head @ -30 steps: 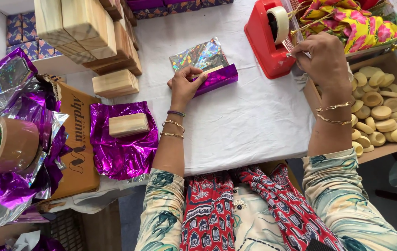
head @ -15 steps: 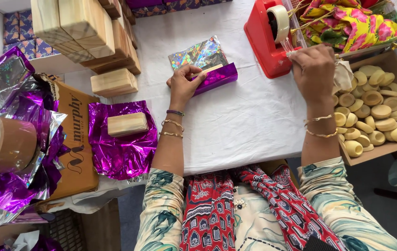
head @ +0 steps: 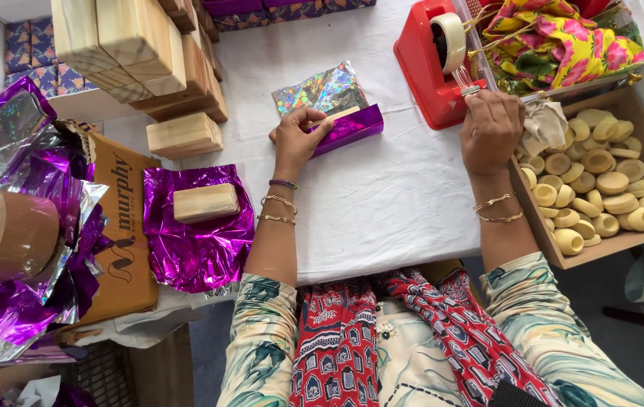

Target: The person assembles two wooden halves into a single block and places small wooden discs inside. They then wrap the wooden block in a sheet of shiny purple foil, folding the edges and securing the package with clear tape from a red dispenser.

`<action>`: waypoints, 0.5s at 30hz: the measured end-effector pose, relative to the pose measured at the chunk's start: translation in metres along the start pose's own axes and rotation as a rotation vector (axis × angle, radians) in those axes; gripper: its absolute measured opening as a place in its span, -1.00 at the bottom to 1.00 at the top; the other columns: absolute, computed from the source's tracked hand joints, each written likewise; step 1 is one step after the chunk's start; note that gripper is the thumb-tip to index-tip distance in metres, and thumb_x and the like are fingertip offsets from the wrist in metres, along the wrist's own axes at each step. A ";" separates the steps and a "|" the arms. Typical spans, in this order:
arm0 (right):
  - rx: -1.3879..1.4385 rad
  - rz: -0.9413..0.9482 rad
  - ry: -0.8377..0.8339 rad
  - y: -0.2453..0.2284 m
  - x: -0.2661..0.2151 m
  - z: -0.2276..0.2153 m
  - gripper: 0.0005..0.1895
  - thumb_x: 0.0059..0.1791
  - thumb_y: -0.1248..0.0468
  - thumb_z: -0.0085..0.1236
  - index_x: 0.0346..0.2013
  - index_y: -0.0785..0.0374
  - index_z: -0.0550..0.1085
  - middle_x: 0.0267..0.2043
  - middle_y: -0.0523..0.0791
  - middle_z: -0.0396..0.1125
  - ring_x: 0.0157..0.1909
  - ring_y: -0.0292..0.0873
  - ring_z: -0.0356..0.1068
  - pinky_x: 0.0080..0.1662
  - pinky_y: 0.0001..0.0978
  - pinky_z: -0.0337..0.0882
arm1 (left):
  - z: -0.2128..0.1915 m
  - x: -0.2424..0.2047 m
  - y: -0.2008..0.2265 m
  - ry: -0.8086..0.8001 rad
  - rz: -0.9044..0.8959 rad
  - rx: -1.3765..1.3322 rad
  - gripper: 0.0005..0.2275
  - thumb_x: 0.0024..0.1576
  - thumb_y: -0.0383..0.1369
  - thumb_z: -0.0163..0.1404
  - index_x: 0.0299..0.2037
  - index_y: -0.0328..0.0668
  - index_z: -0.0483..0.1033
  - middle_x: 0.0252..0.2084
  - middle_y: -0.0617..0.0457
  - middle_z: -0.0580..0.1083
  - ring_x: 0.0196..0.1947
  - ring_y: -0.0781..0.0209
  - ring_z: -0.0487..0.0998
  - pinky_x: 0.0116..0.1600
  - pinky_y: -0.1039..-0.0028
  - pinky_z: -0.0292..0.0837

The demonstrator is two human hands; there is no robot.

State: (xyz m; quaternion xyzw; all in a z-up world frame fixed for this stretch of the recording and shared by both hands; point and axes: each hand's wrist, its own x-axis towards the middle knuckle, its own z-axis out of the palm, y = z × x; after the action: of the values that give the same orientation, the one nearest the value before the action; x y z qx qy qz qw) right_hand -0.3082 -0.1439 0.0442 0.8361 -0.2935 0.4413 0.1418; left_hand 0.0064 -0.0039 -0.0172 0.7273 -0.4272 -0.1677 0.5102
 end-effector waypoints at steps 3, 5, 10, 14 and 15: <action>-0.001 -0.010 0.007 -0.001 0.000 0.002 -0.94 0.09 0.42 0.23 -0.14 0.26 0.56 -0.05 -0.08 0.47 0.08 0.00 0.41 0.21 -0.14 0.34 | 0.000 0.001 0.002 -0.003 -0.011 -0.002 -0.79 -0.01 -0.14 0.31 -0.29 0.00 0.69 -0.42 0.35 0.55 -0.39 0.54 0.48 -0.03 0.59 0.24; 0.009 0.005 0.011 -0.002 -0.001 0.004 -0.95 0.10 0.42 0.22 -0.15 0.26 0.55 -0.05 -0.07 0.46 0.09 0.01 0.41 0.20 -0.13 0.35 | -0.001 0.001 0.002 -0.004 -0.017 0.009 -0.79 -0.01 -0.13 0.31 -0.28 0.01 0.69 -0.42 0.35 0.55 -0.39 0.54 0.48 -0.03 0.59 0.24; -0.014 0.016 -0.001 -0.003 -0.003 0.005 -0.95 0.11 0.43 0.20 -0.14 0.26 0.54 -0.06 -0.06 0.46 0.10 0.01 0.42 0.21 -0.13 0.35 | 0.000 0.000 0.001 -0.002 -0.031 0.032 -0.78 0.00 -0.12 0.32 -0.28 0.02 0.69 -0.45 0.34 0.52 -0.41 0.52 0.45 0.00 0.55 0.22; -0.006 0.003 0.010 -0.002 -0.002 0.007 -0.95 0.11 0.43 0.19 -0.14 0.27 0.54 -0.05 -0.05 0.45 0.11 0.02 0.42 0.21 -0.12 0.35 | -0.001 0.001 0.004 0.012 -0.007 0.051 -0.78 -0.01 -0.11 0.32 -0.28 0.02 0.70 -0.46 0.34 0.53 -0.41 0.51 0.46 0.03 0.54 0.18; -0.018 0.000 0.009 -0.002 -0.003 0.007 -0.94 0.11 0.44 0.18 -0.14 0.27 0.53 -0.04 -0.05 0.45 0.11 0.03 0.41 0.22 -0.12 0.35 | -0.002 0.000 0.007 0.009 -0.011 0.068 -0.78 -0.01 -0.11 0.32 -0.28 0.02 0.70 -0.45 0.33 0.53 -0.41 0.51 0.46 0.04 0.53 0.14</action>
State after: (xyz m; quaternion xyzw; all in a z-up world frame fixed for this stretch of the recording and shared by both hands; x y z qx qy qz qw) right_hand -0.3037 -0.1448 0.0375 0.8328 -0.2969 0.4424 0.1503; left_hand 0.0043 -0.0034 -0.0108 0.7473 -0.4263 -0.1525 0.4864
